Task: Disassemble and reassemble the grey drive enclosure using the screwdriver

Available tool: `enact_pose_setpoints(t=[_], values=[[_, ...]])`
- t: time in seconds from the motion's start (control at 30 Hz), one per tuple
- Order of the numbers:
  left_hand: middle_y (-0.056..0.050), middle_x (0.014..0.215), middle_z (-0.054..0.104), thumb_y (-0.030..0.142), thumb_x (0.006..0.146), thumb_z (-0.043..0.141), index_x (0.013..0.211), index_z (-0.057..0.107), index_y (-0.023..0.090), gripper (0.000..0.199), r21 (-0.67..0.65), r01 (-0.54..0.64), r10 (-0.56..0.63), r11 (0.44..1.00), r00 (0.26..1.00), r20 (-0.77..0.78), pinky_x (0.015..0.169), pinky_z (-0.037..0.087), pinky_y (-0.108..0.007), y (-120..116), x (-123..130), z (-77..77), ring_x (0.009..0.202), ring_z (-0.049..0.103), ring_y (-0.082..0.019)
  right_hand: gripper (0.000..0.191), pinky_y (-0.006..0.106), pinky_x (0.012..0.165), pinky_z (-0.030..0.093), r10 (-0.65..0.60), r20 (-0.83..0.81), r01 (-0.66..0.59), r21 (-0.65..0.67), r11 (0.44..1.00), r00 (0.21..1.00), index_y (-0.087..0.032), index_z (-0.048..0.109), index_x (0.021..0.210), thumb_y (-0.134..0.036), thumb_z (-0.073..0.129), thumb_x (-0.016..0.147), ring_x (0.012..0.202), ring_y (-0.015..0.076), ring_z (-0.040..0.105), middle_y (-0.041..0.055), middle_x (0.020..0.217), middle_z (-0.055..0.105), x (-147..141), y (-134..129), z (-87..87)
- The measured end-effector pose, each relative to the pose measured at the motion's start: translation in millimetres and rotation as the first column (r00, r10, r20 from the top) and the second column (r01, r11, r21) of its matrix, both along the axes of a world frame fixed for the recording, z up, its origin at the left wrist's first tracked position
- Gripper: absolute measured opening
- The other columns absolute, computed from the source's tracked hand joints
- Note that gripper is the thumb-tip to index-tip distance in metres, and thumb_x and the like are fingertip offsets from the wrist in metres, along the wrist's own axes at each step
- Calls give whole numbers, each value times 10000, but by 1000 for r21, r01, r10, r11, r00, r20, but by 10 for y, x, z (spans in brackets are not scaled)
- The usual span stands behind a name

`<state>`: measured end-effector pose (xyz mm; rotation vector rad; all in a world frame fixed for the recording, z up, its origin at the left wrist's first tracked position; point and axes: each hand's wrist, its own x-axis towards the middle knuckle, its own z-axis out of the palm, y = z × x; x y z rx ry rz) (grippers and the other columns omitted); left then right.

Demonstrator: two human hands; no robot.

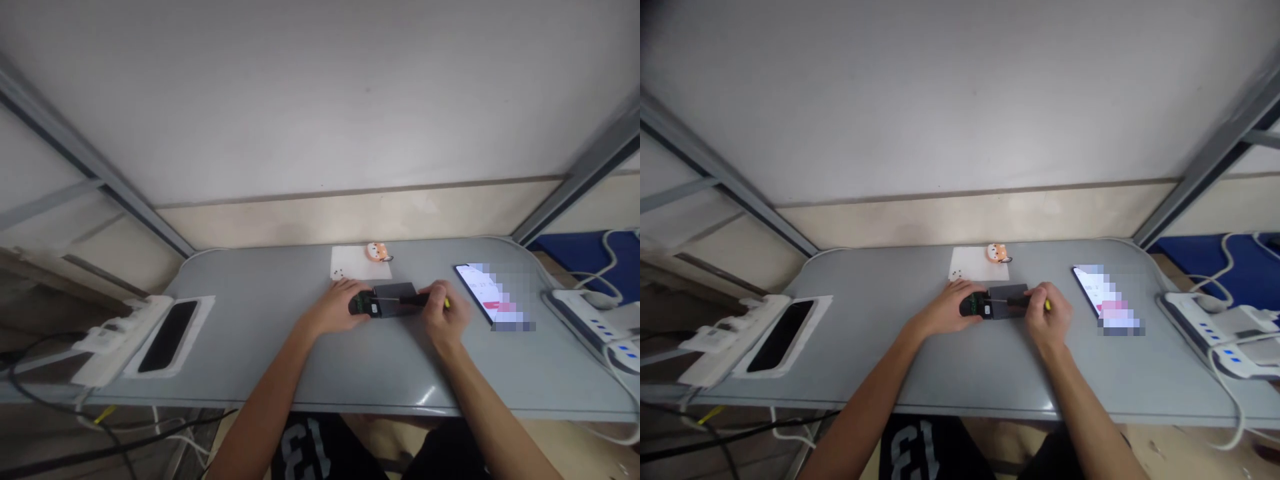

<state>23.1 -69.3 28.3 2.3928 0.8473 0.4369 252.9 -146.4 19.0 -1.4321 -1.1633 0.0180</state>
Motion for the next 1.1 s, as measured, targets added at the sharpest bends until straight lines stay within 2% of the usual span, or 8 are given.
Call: enact_pose_setpoints(t=[0.07,0.13,0.2,0.3,0.47,0.67,0.83,1.1], values=[[-67,1298,653,313,830,780,1294,599,278,500,26,-10,11,1000,1000,-11,1100,397,-453,7,-2,-7,1231,576,-298,399,302,605,389,-27,-164,19,-48,999,986,-215,597,652,-365,424,980,621,168,531,10,612,554,-61,128,127],[-78,1289,653,295,820,771,1283,600,264,495,61,-25,27,998,999,-31,1093,402,-468,11,2,-17,1224,575,-309,351,287,595,395,58,-345,-106,-120,987,937,-215,604,677,-381,462,952,635,166,527,2,628,558,-143,333,245],[-75,1287,652,266,811,757,1253,601,255,468,94,-32,36,995,999,-39,1089,406,-474,10,16,-28,1227,570,-311,318,273,603,412,106,-546,-222,-151,963,831,-207,610,691,-388,486,921,656,161,549,10,672,607,-228,563,294],[-64,1260,661,242,797,753,1198,597,246,431,115,-28,31,993,999,-22,1077,421,-459,11,43,-45,1216,572,-297,345,259,557,398,36,-737,-280,-210,937,675,-205,595,682,-454,495,899,595,141,510,-3,662,596,-294,803,205],[-81,1267,656,284,798,766,1196,599,245,433,115,-7,7,993,1000,-4,1075,431,-471,42,75,-72,1218,566,-307,368,234,590,443,56,-652,-275,-238,932,756,-205,625,687,-493,517,890,656,138,574,-7,683,602,-102,808,13],[-73,1249,676,279,833,731,1203,591,238,398,85,23,-27,996,999,42,1082,431,-455,60,58,-81,1203,581,-287,362,256,476,368,33,-605,-240,-264,934,796,-210,581,611,-468,525,858,539,134,488,-7,611,527,222,834,100],[-60,1240,672,260,819,751,1191,589,244,406,90,9,-12,996,999,38,1088,434,-445,66,19,-71,1202,584,-273,336,286,492,288,163,-269,-228,-233,945,949,-220,498,516,-333,520,831,511,134,404,-19,505,408,298,786,175],[-66,1257,650,215,836,719,1213,584,241,402,145,28,-30,989,999,10,1059,450,-441,47,46,-25,1203,577,-273,363,291,539,299,274,-116,-295,-254,921,955,-211,511,526,-284,493,881,538,135,431,-15,518,443,173,725,163]])
